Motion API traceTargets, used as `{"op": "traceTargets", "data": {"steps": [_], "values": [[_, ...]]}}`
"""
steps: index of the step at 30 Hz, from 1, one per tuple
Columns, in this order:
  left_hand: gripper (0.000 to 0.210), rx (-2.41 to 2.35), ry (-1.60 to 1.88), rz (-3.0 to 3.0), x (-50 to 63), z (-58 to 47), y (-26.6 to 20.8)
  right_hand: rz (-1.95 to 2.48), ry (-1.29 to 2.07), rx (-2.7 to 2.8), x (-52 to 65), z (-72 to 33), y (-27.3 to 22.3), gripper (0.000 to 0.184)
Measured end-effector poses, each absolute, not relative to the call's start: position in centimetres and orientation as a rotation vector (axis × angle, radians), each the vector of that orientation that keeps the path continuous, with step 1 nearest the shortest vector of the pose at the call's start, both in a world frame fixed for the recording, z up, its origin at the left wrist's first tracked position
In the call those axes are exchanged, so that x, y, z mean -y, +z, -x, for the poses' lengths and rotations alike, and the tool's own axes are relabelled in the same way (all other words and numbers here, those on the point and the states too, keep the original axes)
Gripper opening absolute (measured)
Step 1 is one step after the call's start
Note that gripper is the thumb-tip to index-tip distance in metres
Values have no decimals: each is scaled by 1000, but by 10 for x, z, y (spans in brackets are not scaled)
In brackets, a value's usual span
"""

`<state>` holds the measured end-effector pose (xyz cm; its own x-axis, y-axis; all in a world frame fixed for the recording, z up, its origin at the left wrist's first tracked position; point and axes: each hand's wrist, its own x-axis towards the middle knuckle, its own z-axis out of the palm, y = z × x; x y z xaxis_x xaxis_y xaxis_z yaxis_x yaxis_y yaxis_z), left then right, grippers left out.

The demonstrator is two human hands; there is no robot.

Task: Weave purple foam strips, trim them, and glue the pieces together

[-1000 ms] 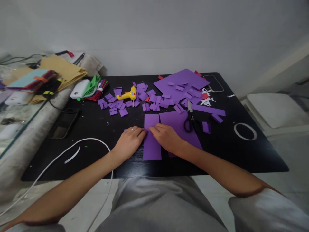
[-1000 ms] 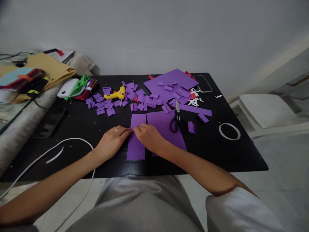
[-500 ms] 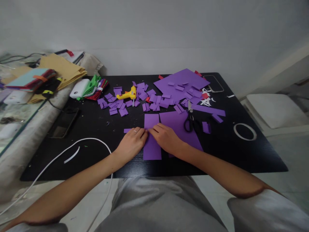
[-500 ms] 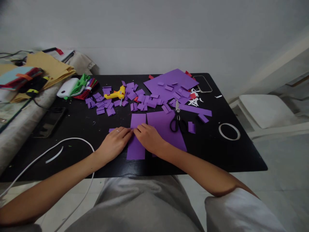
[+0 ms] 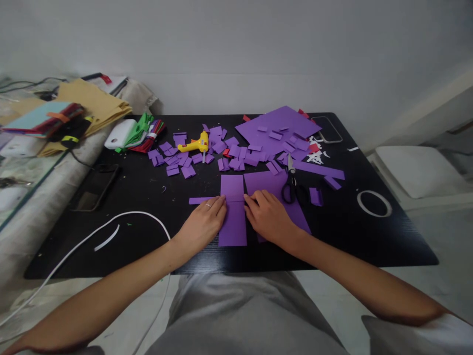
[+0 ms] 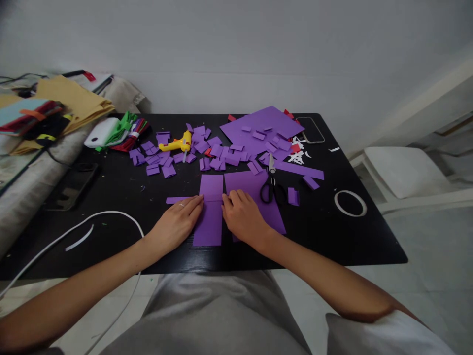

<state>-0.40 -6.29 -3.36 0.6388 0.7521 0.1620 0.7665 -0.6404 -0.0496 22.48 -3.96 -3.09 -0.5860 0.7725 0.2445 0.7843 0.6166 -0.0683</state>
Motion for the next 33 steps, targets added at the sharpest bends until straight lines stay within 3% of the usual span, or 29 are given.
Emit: {"op": "traceTargets", "data": {"steps": [21,27,30,33], "values": [[40,1286,-230,2635,70,14,-29,1385,-81,2584,47,-231,-28,36],[40,1253,-261,2625,71,27,-30,1463,-61,2597,31,-213,-9,29],[39,1258,-244,2614,72,25,-31,1299,42,2630,29,-195,-9,20],[39,1283,-229,2619,73,23,-31,1025,152,2694,34,-181,-24,32]]}}
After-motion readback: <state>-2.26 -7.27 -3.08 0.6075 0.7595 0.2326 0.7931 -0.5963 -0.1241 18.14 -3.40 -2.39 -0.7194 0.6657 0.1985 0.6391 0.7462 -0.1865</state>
